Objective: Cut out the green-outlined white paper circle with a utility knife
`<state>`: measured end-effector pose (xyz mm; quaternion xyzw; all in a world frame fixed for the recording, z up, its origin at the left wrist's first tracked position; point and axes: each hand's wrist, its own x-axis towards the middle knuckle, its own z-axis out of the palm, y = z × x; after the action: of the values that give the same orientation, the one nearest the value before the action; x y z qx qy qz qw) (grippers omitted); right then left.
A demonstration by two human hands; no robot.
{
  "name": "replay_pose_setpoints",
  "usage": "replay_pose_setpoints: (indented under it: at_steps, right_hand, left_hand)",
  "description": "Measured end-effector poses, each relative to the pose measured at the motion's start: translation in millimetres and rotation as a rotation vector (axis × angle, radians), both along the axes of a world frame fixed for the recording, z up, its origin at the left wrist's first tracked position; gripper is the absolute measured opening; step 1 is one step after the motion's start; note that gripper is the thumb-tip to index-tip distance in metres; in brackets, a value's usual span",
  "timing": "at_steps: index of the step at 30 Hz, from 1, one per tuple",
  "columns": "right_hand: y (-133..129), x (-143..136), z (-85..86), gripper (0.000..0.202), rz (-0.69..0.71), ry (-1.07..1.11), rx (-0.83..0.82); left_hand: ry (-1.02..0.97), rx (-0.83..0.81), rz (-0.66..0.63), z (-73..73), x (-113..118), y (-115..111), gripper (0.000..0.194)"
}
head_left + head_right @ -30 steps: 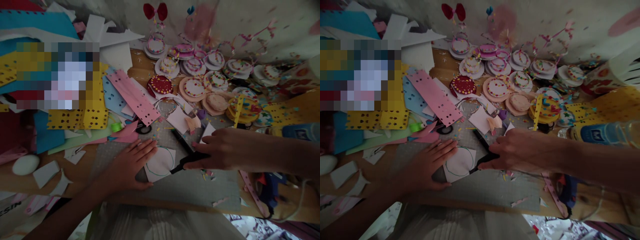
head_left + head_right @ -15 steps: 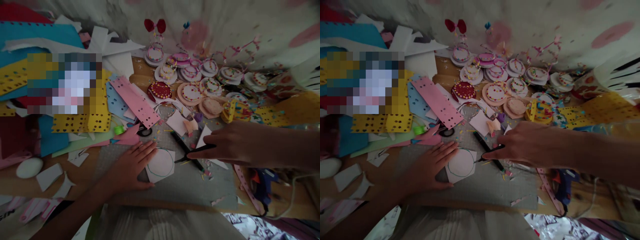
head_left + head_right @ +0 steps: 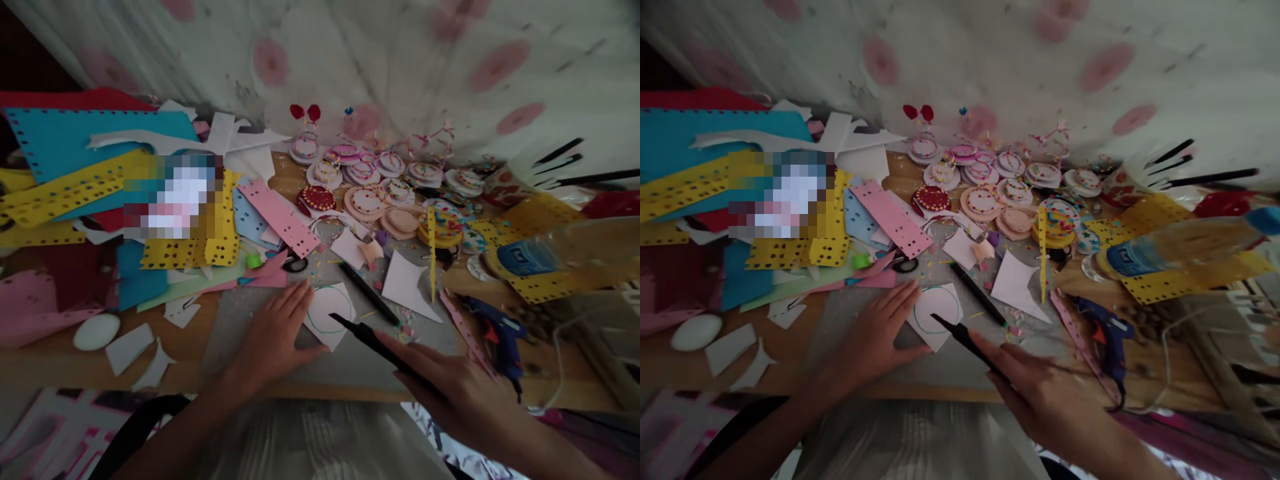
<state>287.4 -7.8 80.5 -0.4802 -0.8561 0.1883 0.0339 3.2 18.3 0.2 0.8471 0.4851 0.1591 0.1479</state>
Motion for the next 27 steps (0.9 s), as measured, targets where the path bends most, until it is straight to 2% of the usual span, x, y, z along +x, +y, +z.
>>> replay_pose_setpoints:
  at_steps: [3, 9, 14, 21, 27]
  right_hand:
    - [-23, -17, -9.0, 0.053, 0.028, 0.093, -0.160]
    - [-42, -38, -20.6, 0.056, -0.045, 0.102, -0.187]
    - [-44, -46, -22.9, 0.056, -0.077, 0.093, -0.158]
    - [-42, -51, -25.5, 0.056, -0.071, 0.016, -0.123]
    - [-44, -55, -20.1, 0.058, -0.037, 0.008, -0.097]
  left_hand:
    - [-0.035, 0.007, 0.012, 0.2, -3, -8, 0.078]
    - [-0.032, 0.027, -0.014, -2.7, -15, -34, 0.059]
    - [0.013, 0.011, -0.012, -2.7, -18, -49, 0.058]
    - [0.015, 0.078, 0.008, -3.4, -14, -47, 0.054]
    - [0.022, 0.089, 0.044, -4.6, -11, -52, 0.053]
